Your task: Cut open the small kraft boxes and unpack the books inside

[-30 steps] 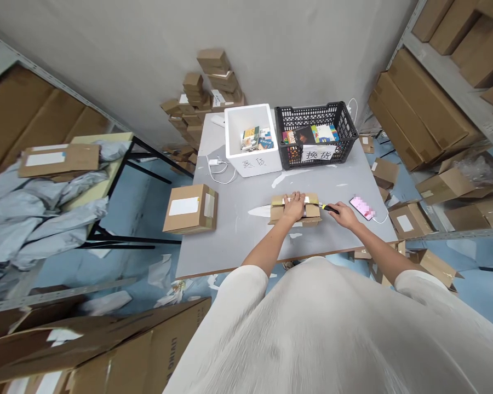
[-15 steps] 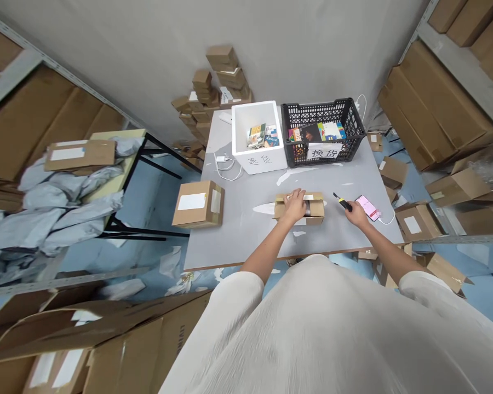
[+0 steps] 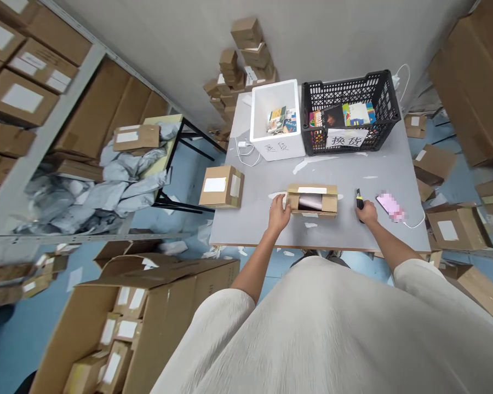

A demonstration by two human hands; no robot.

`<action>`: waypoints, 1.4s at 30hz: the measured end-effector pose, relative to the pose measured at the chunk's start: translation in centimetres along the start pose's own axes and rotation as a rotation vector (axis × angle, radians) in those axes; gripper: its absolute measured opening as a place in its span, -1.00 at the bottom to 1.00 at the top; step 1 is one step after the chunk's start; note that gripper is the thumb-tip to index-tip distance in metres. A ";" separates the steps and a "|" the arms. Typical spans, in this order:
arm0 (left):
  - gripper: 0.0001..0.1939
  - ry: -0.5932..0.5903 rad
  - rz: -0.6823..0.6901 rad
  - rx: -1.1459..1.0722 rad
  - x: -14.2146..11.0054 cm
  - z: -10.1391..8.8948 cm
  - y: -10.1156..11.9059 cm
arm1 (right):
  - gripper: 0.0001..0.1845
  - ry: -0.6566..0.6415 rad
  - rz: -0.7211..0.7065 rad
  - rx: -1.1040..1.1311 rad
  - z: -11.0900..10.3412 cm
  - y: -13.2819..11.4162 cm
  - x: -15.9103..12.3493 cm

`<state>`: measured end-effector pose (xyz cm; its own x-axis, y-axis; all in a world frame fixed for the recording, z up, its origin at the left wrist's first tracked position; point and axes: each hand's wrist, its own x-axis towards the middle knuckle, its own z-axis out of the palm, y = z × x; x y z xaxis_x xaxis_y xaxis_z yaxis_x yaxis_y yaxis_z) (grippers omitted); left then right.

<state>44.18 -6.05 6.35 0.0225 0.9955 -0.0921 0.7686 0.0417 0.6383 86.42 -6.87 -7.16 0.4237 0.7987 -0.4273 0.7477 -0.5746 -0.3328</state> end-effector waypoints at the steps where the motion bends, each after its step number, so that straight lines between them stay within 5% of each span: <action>1: -0.48 -0.005 -0.003 -0.035 -0.2 0.0 -0.5 | -0.46 0.003 0.004 -0.001 0.3 0.1 0.2; 7: -0.67 -0.073 -0.030 -0.119 -0.5 0.2 -2.0 | -0.46 0.055 0.004 0.021 0.6 0.0 0.3; 11: -0.67 -0.143 0.039 -0.139 0.2 0.2 -2.0 | -0.64 0.107 -0.109 0.285 -1.0 -2.0 -0.6; 16: -0.51 -0.261 0.162 -0.061 1.2 0.1 -1.5 | -0.67 -0.050 -0.329 0.692 -3.1 -6.4 -3.5; 22: -0.20 -0.312 0.323 0.089 0.4 0.6 -1.5 | -0.59 -0.113 -0.454 0.761 -5.5 -10.9 -6.3; 28: -0.27 -0.319 0.378 0.121 -0.2 1.0 -1.5 | -0.44 -0.004 -0.646 0.448 -7.4 -14.1 -5.2; 34: 0.06 -0.153 0.190 0.115 -0.5 0.2 -1.1 | -0.18 0.015 -0.589 -0.091 -6.5 -16.2 -5.5; 37: 0.18 -0.079 0.112 0.200 -0.6 -0.4 -1.2 | -0.15 0.044 -0.589 -0.168 -6.3 -16.7 -6.0; 42: 0.09 -0.164 0.159 0.265 0.1 -1.3 -1.6 | -0.09 0.012 -0.574 -0.081 -7.3 -16.3 -5.8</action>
<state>42.09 -5.92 6.31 0.2418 0.9598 -0.1428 0.8858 -0.1582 0.4363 75.51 -0.85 6.83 -0.0561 0.9806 -0.1878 0.8961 -0.0335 -0.4425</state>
